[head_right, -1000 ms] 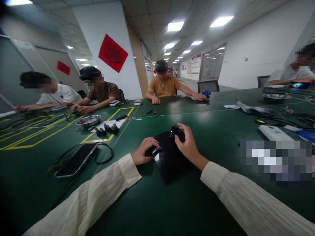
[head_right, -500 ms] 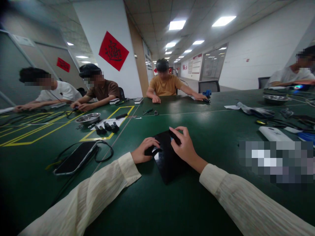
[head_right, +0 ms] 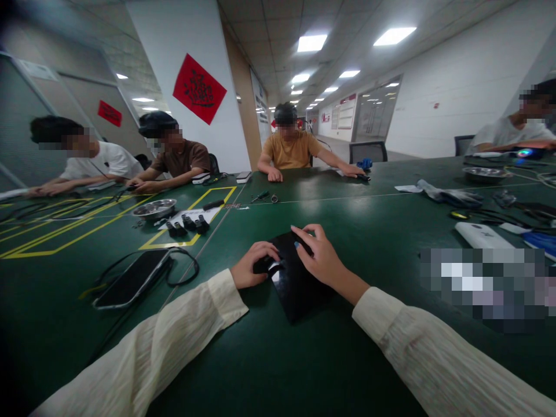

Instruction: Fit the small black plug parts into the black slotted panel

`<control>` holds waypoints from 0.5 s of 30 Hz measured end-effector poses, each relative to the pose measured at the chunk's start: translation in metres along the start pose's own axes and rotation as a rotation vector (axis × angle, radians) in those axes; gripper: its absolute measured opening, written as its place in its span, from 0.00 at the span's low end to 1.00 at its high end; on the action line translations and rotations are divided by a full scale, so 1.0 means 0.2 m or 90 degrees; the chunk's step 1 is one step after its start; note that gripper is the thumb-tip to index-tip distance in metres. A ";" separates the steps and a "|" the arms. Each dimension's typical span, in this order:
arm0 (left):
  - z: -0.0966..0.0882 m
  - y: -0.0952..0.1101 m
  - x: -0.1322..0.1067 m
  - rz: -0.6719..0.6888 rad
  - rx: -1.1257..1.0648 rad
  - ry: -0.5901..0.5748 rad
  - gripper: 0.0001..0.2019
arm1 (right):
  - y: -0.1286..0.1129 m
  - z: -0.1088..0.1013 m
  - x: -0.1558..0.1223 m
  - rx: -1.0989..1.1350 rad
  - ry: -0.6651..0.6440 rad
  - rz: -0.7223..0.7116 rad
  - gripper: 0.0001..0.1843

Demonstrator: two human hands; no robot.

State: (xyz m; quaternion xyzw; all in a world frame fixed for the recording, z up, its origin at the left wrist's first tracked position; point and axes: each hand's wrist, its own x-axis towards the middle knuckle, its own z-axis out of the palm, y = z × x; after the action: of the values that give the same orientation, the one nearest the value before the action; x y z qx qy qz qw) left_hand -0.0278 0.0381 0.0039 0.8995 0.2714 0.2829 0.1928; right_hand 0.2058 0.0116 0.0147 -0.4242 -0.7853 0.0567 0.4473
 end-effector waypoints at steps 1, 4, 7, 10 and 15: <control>0.00 0.00 0.00 -0.004 0.000 -0.002 0.22 | 0.00 0.00 0.00 0.005 -0.005 0.004 0.22; 0.01 0.00 0.00 -0.013 -0.001 -0.004 0.21 | 0.00 -0.01 0.02 0.032 -0.033 0.013 0.22; 0.01 -0.01 0.00 -0.012 0.012 -0.006 0.21 | 0.01 -0.02 0.02 0.047 -0.058 0.023 0.22; 0.01 -0.01 0.00 -0.026 0.039 -0.012 0.21 | 0.01 -0.02 0.02 0.058 -0.068 0.024 0.22; 0.01 0.00 0.00 -0.046 0.041 -0.023 0.23 | 0.01 -0.02 0.02 0.082 -0.051 0.046 0.22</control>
State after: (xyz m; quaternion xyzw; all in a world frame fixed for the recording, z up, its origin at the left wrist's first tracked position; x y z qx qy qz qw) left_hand -0.0267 0.0376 0.0032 0.8999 0.3090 0.2507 0.1786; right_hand 0.2093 0.0152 0.0192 -0.4200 -0.7816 0.1398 0.4395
